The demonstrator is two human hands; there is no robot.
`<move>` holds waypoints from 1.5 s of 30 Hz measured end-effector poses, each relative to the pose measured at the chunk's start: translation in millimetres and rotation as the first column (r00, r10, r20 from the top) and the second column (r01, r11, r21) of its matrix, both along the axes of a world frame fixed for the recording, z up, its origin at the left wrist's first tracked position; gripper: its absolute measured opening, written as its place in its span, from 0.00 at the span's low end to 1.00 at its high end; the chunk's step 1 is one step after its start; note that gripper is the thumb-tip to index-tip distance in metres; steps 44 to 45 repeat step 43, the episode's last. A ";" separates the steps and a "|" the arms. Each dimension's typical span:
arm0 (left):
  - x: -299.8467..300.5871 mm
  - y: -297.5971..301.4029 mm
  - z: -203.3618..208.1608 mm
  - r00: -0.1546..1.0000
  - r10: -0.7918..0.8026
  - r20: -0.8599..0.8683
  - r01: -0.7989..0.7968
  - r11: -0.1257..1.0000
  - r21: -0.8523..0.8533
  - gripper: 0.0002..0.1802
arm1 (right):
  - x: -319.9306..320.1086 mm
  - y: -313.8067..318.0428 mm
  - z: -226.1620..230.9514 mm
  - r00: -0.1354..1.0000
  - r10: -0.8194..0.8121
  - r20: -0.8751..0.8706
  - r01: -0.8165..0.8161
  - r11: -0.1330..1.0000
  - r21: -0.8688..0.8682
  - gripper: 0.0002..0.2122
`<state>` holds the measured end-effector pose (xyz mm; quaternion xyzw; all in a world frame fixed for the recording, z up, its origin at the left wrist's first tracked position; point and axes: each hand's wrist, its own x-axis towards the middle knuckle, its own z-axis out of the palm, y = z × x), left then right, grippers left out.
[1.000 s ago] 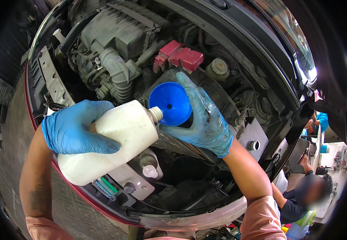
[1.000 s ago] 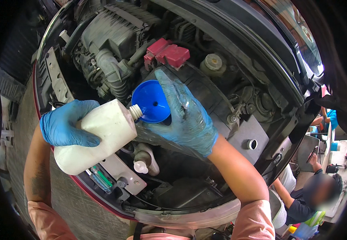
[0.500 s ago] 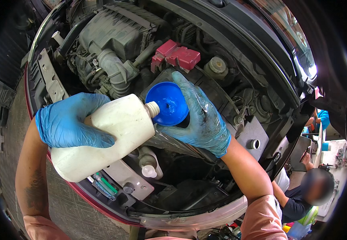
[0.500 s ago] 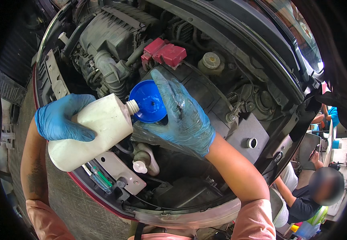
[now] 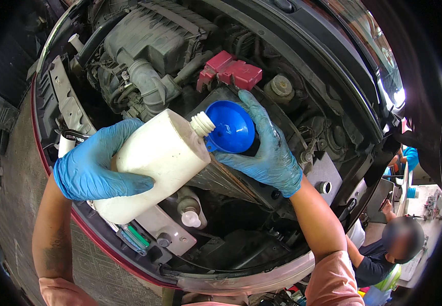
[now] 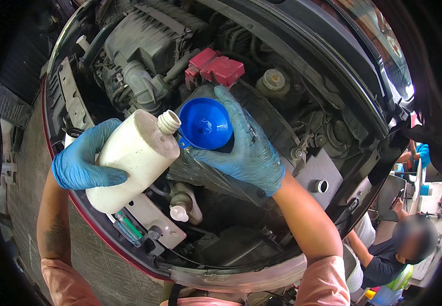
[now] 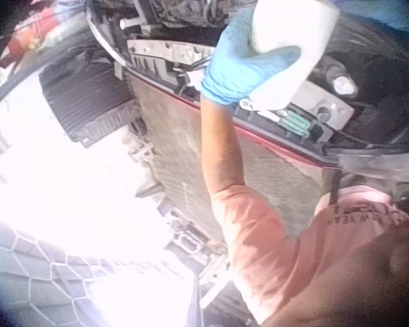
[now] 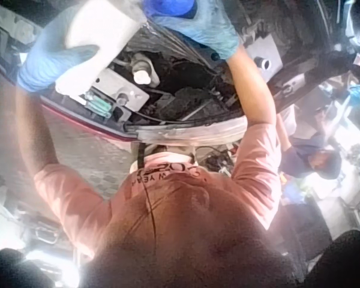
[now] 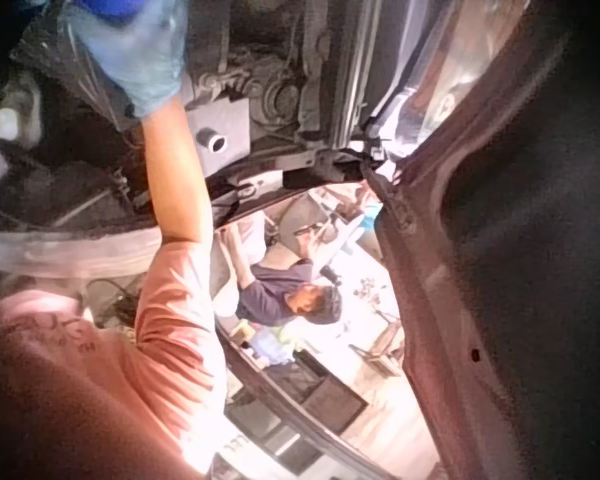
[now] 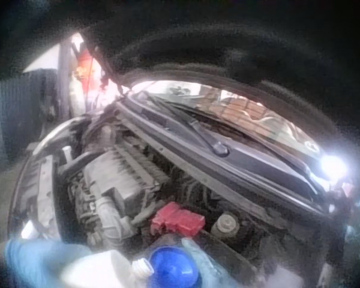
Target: The person pours engine oil from a white plastic bottle into a car's engine using a blue funnel. The hood is open, and the person repeatedly refills the funnel to transfer the oil into the engine.
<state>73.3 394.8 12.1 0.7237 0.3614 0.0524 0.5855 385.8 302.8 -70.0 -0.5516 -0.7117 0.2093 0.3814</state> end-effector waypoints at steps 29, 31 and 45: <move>-40.4 8.8 -29.3 0.963 0.159 0.220 -0.112 0.972 -0.208 0.48 | 10.4 -1.1 11.2 0.996 0.013 0.085 -0.015 0.999 0.028 0.52; -24.7 15.6 -18.6 0.983 0.066 0.169 -0.037 0.985 -0.171 0.40 | 1.4 0.6 5.7 0.996 0.019 0.091 -0.030 0.993 0.118 0.51; 25.5 50.8 24.2 0.948 -0.249 -0.198 0.222 0.963 -0.150 0.30 | -10.7 -1.4 10.8 0.992 0.039 0.119 -0.048 0.996 0.069 0.50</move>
